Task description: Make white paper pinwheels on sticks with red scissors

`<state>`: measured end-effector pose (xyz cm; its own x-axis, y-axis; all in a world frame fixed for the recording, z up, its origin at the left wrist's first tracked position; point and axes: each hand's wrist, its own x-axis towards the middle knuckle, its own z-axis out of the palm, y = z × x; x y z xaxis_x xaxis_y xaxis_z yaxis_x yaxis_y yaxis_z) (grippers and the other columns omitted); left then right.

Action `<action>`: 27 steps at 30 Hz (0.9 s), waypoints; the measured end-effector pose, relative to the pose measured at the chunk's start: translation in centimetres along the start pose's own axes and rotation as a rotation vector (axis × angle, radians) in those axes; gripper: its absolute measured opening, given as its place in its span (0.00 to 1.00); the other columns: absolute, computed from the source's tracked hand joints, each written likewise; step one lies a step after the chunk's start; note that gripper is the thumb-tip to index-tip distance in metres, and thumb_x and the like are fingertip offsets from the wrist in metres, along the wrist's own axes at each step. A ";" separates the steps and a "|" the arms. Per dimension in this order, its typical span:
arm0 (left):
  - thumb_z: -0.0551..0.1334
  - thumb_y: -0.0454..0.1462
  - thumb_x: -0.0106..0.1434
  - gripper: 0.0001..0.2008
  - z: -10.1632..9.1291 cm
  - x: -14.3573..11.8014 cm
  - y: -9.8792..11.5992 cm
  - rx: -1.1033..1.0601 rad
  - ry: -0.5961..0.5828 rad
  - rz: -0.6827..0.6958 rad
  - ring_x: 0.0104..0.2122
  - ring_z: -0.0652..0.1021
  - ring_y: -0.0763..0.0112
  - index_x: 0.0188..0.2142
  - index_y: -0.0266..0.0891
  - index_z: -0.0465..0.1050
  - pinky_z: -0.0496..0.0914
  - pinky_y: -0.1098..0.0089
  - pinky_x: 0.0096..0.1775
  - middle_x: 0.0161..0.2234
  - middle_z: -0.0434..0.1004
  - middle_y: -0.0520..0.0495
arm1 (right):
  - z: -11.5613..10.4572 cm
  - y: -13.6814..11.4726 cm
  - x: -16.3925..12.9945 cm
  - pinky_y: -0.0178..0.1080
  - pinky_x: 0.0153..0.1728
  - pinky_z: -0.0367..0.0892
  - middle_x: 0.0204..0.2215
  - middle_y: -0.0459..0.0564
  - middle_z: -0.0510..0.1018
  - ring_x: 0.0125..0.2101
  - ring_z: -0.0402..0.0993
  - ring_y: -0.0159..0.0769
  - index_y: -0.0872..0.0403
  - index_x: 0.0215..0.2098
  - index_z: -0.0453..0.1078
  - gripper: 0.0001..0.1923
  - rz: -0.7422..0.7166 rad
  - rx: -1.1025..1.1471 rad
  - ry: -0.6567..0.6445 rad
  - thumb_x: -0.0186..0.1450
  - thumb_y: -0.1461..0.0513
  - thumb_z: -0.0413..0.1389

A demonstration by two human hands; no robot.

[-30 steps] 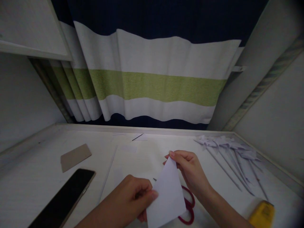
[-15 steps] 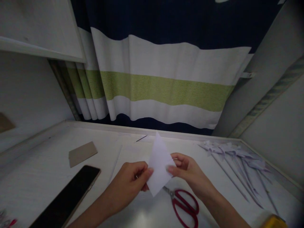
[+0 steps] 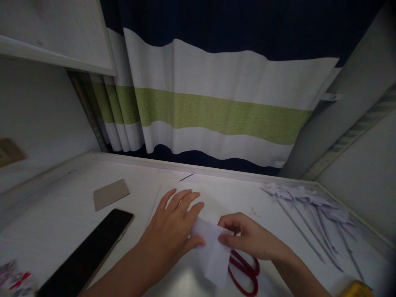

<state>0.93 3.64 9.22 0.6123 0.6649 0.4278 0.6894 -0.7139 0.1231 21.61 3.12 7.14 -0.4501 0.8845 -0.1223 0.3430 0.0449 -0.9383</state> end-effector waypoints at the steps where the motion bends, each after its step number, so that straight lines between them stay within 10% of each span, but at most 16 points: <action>1: 0.63 0.45 0.50 0.20 -0.2 0.0 -0.1 -0.058 -0.125 0.036 0.45 0.67 0.58 0.41 0.41 0.65 0.51 0.54 0.51 0.43 0.69 0.46 | 0.0 -0.1 -0.2 0.31 0.23 0.57 0.17 0.40 0.67 0.20 0.61 0.28 0.57 0.23 0.70 0.05 -0.001 -0.040 -0.023 0.52 0.70 0.53; 5: 0.54 0.45 0.60 0.13 -0.5 -0.2 -0.2 -0.205 -0.477 0.011 0.29 0.73 0.67 0.28 0.39 0.69 0.62 0.66 0.35 0.25 0.73 0.51 | -0.2 -0.5 -0.6 0.34 0.27 0.60 0.19 0.43 0.71 0.23 0.65 0.31 0.57 0.25 0.72 0.06 -0.021 -0.138 -0.062 0.53 0.69 0.54; 17: 0.58 0.47 0.54 0.14 -0.1 -0.2 0.9 -0.657 -0.522 -0.204 0.24 0.66 0.76 0.29 0.39 0.69 0.55 0.78 0.23 0.21 0.62 0.57 | 0.9 -1.0 -1.8 0.32 0.25 0.61 0.19 0.42 0.72 0.23 0.67 0.30 0.54 0.24 0.71 0.02 -0.028 -0.021 0.150 0.54 0.63 0.58; 23: 0.54 0.45 0.58 0.16 2.5 -0.2 1.2 -1.155 -0.895 -0.234 0.15 0.63 0.80 0.25 0.34 0.69 0.59 0.79 0.20 0.18 0.65 0.54 | 0.9 -2.2 -2.2 0.33 0.27 0.63 0.22 0.44 0.74 0.25 0.69 0.32 0.54 0.26 0.72 0.02 -0.072 -0.157 0.112 0.54 0.65 0.57; 27: 0.52 0.44 0.59 0.19 3.8 -0.5 0.9 -1.195 -0.892 -0.324 0.12 0.63 0.81 0.19 0.33 0.69 0.61 0.79 0.19 0.14 0.65 0.53 | -0.2 -1.2 -2.5 0.37 0.36 0.65 0.32 0.46 0.75 0.33 0.70 0.35 0.51 0.37 0.68 0.08 -0.133 -0.207 0.290 0.57 0.62 0.55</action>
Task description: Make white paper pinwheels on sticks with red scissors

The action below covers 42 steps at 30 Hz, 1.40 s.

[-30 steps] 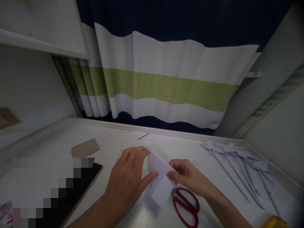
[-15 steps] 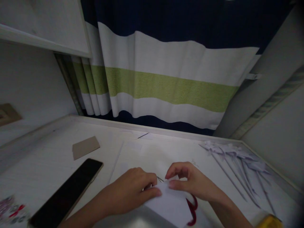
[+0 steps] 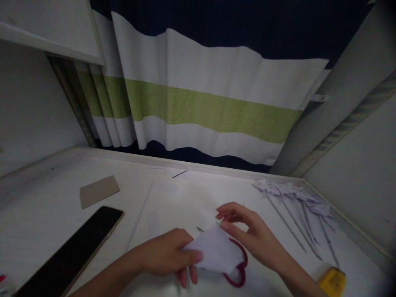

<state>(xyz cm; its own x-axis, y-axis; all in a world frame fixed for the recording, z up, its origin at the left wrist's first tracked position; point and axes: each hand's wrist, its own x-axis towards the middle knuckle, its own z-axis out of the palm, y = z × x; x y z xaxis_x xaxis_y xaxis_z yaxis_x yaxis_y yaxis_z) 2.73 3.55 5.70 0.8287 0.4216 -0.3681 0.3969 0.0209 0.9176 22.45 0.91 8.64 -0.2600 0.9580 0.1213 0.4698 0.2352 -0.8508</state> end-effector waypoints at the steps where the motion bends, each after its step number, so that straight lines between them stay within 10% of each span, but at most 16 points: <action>1: 0.53 0.45 0.58 0.19 -0.2 0.0 -0.1 -0.018 0.052 -0.002 0.12 0.64 0.81 0.20 0.32 0.70 0.61 0.79 0.20 0.13 0.65 0.53 | -0.2 0.6 -0.3 0.37 0.37 0.64 0.34 0.47 0.74 0.35 0.70 0.35 0.52 0.38 0.66 0.08 0.023 -0.048 0.050 0.59 0.61 0.52; 8: 0.51 0.47 0.59 0.22 -3.0 -0.7 1.0 -0.001 0.310 0.085 0.12 0.63 0.82 0.21 0.32 0.70 0.55 0.80 0.19 0.12 0.61 0.56 | 1.1 5.7 -3.7 0.40 0.36 0.62 0.31 0.52 0.73 0.33 0.69 0.41 0.55 0.33 0.69 0.07 0.238 -0.433 -0.167 0.56 0.64 0.51; 18: 0.55 0.45 0.56 0.17 -2.9 -1.2 2.4 -0.013 0.454 0.045 0.12 0.57 0.84 0.20 0.33 0.68 0.52 0.81 0.14 0.13 0.60 0.57 | 2.1 8.2 -3.9 0.42 0.36 0.59 0.26 0.51 0.70 0.29 0.65 0.40 0.55 0.26 0.65 0.03 0.322 -0.296 -0.070 0.50 0.65 0.54; 25: 0.56 0.46 0.55 0.16 -2.8 -2.3 3.2 -0.070 0.433 0.062 0.12 0.59 0.85 0.27 0.33 0.70 0.54 0.82 0.14 0.18 0.68 0.55 | 0.9 6.4 -1.7 0.36 0.24 0.61 0.22 0.46 0.67 0.23 0.65 0.33 0.55 0.33 0.61 0.16 0.283 0.178 -0.030 0.57 0.51 0.48; 29: 0.56 0.45 0.56 0.16 -2.4 -2.1 3.1 -0.086 0.389 0.067 0.12 0.61 0.84 0.27 0.33 0.71 0.55 0.83 0.14 0.17 0.68 0.54 | 0.7 4.4 -0.5 0.34 0.22 0.57 0.20 0.43 0.67 0.20 0.62 0.31 0.54 0.37 0.64 0.24 0.163 0.622 0.191 0.47 0.51 0.60; 36: 0.56 0.43 0.56 0.14 -2.9 -2.2 4.0 -0.043 0.326 0.074 0.13 0.62 0.83 0.25 0.33 0.69 0.57 0.82 0.15 0.17 0.67 0.54 | 1.2 0.3 0.0 0.30 0.19 0.55 0.15 0.41 0.70 0.17 0.63 0.27 0.57 0.24 0.66 0.12 0.176 0.737 0.172 0.47 0.61 0.64; 42: 0.56 0.50 0.55 0.18 -2.8 -0.6 2.7 -0.284 0.578 0.566 0.20 0.69 0.77 0.31 0.35 0.67 0.64 0.75 0.25 0.25 0.69 0.51 | 0.8 -0.7 0.6 0.32 0.22 0.59 0.16 0.39 0.69 0.19 0.63 0.28 0.54 0.30 0.64 0.12 0.123 0.770 0.525 0.50 0.63 0.62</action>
<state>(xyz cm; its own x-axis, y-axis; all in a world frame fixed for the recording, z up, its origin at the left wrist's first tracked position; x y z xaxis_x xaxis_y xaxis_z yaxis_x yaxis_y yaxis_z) 2.21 5.87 8.80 0.5103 0.8315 0.2196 -0.1937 -0.1377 0.9714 21.25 1.23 8.91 0.2560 0.9646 0.0638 -0.2677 0.1341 -0.9541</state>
